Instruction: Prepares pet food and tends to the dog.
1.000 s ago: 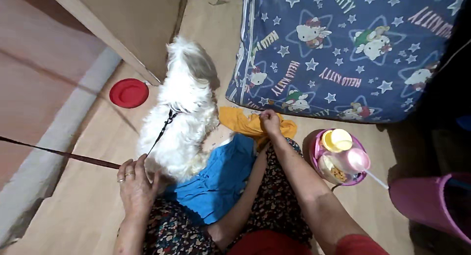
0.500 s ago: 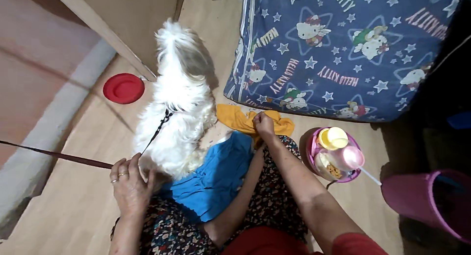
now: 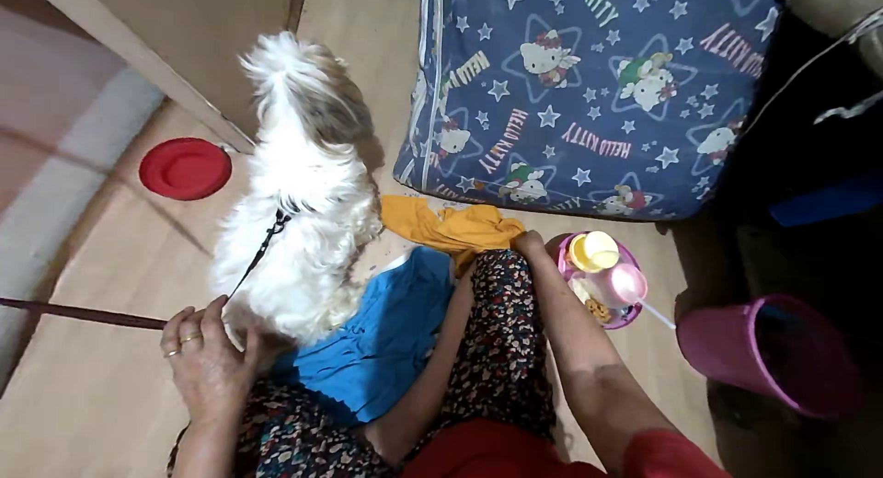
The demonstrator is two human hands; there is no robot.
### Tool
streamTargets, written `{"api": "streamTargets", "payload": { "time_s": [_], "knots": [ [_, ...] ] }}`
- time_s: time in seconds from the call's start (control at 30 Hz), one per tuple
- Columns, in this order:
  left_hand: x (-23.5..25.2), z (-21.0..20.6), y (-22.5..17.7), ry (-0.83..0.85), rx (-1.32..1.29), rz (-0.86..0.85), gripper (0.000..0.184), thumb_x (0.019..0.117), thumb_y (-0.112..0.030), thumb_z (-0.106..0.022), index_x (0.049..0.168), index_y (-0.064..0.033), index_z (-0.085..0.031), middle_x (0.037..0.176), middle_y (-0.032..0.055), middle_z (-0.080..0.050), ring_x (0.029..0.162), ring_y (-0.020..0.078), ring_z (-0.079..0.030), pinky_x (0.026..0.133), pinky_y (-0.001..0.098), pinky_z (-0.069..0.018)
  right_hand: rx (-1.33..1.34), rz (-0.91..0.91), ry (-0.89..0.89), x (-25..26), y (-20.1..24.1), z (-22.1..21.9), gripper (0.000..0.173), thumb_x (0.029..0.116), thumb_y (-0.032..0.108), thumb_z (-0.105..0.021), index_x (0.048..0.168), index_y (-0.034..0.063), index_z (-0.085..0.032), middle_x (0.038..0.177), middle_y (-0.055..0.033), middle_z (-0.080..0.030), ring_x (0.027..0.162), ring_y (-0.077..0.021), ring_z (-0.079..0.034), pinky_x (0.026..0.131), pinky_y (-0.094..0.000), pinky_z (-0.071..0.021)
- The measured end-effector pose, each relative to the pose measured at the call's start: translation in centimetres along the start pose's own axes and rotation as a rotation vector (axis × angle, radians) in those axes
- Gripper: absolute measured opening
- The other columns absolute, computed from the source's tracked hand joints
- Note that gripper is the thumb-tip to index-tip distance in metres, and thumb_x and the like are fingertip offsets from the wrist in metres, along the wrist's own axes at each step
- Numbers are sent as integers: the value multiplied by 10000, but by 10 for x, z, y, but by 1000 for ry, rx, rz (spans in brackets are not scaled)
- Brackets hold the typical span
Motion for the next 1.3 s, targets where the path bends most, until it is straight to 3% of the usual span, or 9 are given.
{"api": "streamTargets", "payload": {
  "time_s": [0.13, 0.3, 0.43, 0.53, 0.67, 0.77, 0.87, 1.03, 1.3],
  "knots": [
    [-3, 4, -6, 9, -3, -14, 554, 933, -249, -558, 1355, 108, -538, 1323, 433, -523, 1299, 673, -409, 1066, 702, -351, 291, 119, 8, 5, 2, -5, 361, 1028, 222, -614, 1199, -96, -634, 1193, -306, -636, 1112, -410, -616, 963, -587, -467],
    [-5, 5, -4, 29, -4, -25, 566, 917, -240, -570, 1371, 96, -531, 1336, 419, -521, 1311, 660, -407, 1069, 706, -343, 930, 460, 37, -16, 52, 15, 256, 1081, 197, -478, 1248, 10, -527, 996, -86, -616, 822, -119, -614, 745, -324, -546],
    [-7, 8, -5, 28, 2, -31, 572, 928, -257, -569, 1370, 102, -531, 1316, 422, -533, 1307, 658, -413, 1081, 703, -332, 1186, 276, -43, -7, 31, 11, 465, 1117, 357, -383, 1445, 33, -438, 1260, -177, -602, 1063, -240, -628, 884, -440, -547],
    [-10, 9, -7, -3, 8, -43, 587, 931, -289, -550, 1363, 108, -535, 1298, 422, -546, 1294, 664, -423, 1069, 699, -346, 948, 110, 47, -6, 19, -12, 602, 1059, 424, -536, 1418, -56, -476, 1314, -238, -598, 1153, -295, -614, 978, -458, -515],
    [-13, 9, -4, 10, 3, -26, 590, 909, -249, -581, 1367, 119, -522, 1335, 433, -513, 1317, 670, -388, 1090, 697, -325, 469, 223, -29, -14, 30, -6, 855, 835, 196, -855, 1494, -65, -378, 1382, -332, -536, 1255, -435, -569, 1055, -573, -467],
    [-10, 10, -5, 16, 4, -9, 584, 909, -232, -602, 1370, 118, -520, 1341, 439, -504, 1320, 675, -385, 1080, 706, -334, 147, 219, -154, -28, 43, 5, 1102, 778, 118, -877, 1615, 14, -168, 1522, -390, -334, 1227, -562, -547, 971, -630, -505],
    [-11, 11, -8, 9, 13, -23, 586, 907, -234, -595, 1378, 108, -519, 1324, 428, -524, 1313, 663, -405, 1075, 695, -349, -62, 294, -277, -40, 58, 9, 991, 792, 11, -783, 1618, 55, -237, 1625, -371, -149, 1301, -586, -468, 973, -630, -493],
    [-12, 9, -7, 17, 16, -23, 592, 887, -199, -613, 1383, 108, -514, 1329, 420, -525, 1316, 661, -401, 1085, 695, -338, -479, 634, -275, -49, 104, -18, 378, 921, -15, -631, 1294, -79, -621, 1372, -353, -536, 1334, -527, -467, 1040, -686, -380],
    [-14, 12, -7, 24, 29, -36, 593, 892, -205, -619, 1387, 107, -518, 1321, 403, -546, 1307, 649, -428, 1062, 700, -366, -510, 380, -85, -34, 93, -31, 350, 969, 131, -635, 1253, -75, -634, 1314, -312, -605, 1306, -488, -518, 1055, -660, -389]
  ]
}}
Point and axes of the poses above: each hand's wrist, its own x-axis towards the middle knuckle, its own z-axis out of the back of the hand, y = z × x, the point moved 10 cm from there along x, towards the middle knuckle
